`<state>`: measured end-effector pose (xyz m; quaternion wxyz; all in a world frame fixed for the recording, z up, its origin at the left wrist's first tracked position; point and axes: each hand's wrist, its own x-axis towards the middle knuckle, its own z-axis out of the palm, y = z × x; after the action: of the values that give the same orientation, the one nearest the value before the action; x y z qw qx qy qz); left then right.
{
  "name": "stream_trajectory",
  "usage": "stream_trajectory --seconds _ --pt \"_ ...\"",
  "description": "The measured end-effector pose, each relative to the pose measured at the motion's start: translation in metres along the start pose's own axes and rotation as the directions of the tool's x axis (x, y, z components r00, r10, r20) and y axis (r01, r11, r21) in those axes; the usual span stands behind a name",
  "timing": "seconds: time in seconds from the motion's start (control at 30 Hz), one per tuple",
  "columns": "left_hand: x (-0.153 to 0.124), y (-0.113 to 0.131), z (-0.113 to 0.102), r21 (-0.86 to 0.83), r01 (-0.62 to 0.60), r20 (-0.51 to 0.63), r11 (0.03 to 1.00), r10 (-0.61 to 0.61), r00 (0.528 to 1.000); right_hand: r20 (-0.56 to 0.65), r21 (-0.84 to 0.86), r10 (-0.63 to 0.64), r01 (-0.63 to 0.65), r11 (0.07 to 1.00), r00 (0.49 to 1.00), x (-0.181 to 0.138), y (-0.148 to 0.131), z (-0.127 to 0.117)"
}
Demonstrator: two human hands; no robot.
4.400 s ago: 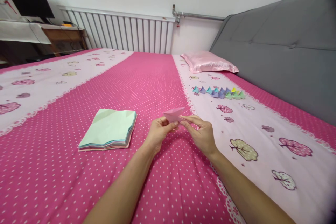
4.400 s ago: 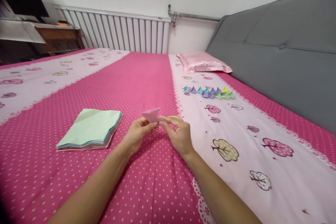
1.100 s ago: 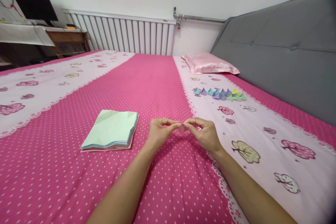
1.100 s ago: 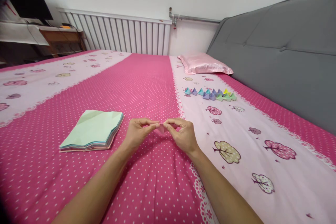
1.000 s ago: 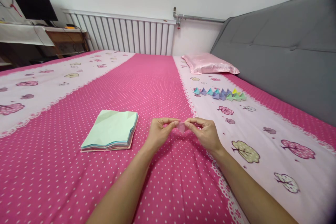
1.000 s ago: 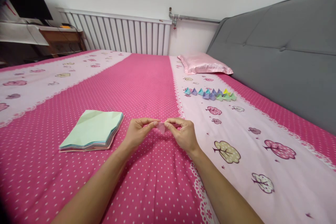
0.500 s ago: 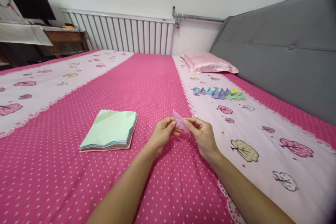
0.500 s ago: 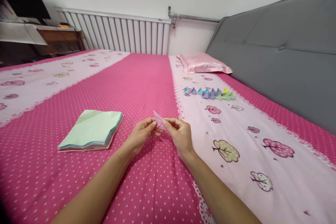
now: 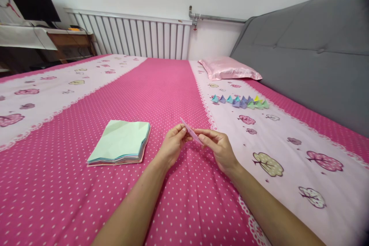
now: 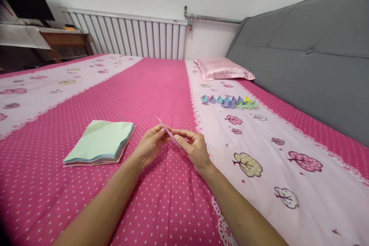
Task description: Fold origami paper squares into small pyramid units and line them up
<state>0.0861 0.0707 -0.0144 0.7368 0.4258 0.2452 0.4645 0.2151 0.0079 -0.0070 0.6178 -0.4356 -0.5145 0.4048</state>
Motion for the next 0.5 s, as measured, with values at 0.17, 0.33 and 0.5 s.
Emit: stream_trajectory --seconds 0.17,0.33,0.5 --pt "-0.0010 0.0007 0.0004 0.030 -0.014 -0.005 0.999 0.014 1.000 -0.006 -0.008 -0.002 0.002 1.000 1.000 0.0002 0.0014 -0.0013" --pt "-0.0005 0.0005 -0.0012 0.041 -0.021 -0.025 0.999 0.022 0.999 -0.030 -0.064 -0.006 0.004 0.998 1.000 0.0006 0.0029 -0.0025" --pt "0.0010 -0.0007 -0.0034 0.046 -0.032 -0.074 0.998 0.035 0.997 -0.021 -0.095 -0.023 0.021 0.995 1.000 0.0007 0.0037 -0.0039"
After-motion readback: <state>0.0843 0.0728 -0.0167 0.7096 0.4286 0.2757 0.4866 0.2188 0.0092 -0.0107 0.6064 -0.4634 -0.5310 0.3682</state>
